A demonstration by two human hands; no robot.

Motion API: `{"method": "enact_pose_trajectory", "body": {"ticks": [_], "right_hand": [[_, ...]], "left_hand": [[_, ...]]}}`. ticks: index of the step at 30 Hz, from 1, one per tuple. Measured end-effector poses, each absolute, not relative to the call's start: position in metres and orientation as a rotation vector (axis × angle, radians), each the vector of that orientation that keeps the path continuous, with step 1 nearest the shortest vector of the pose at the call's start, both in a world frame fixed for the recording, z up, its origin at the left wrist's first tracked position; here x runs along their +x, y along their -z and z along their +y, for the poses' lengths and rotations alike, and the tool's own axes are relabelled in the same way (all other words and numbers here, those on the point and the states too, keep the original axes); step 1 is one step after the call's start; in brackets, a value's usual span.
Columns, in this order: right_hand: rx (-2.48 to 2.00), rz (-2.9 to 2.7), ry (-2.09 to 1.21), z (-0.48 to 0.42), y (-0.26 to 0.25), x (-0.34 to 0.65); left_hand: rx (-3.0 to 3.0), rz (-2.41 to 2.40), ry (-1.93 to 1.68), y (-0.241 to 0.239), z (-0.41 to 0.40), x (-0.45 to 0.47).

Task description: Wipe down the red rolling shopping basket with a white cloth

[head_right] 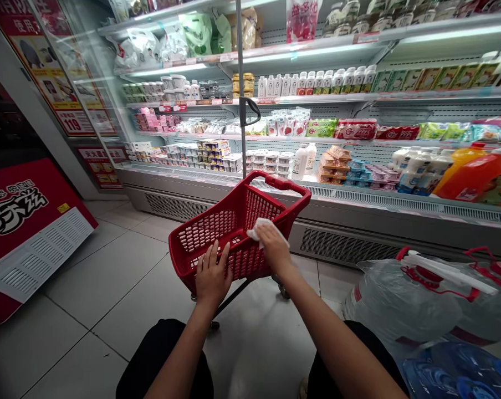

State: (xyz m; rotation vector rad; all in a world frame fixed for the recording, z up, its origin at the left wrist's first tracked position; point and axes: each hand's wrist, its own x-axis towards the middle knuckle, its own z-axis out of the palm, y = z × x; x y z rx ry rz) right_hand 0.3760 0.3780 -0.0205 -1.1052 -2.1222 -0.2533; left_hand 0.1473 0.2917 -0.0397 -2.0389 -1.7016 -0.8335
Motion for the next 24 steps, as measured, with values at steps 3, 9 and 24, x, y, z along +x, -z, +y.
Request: {"method": "enact_pose_trajectory", "body": {"ticks": [3, 9, 24], "right_hand": [[-1.011, -2.203, 0.224, 0.363, 0.034, 0.336], [-0.919, -2.329, 0.235, 0.366, 0.028, 0.352], [-0.875, -2.235, 0.039, 0.345, 0.059, 0.303]], "left_hand": [[-2.035, -1.706, 0.822, 0.036, 0.292, 0.151], [-2.055, -1.723, 0.736, 0.033, 0.286, 0.127], [-2.011, -1.850, 0.598, 0.039, 0.285, 0.128]]}}
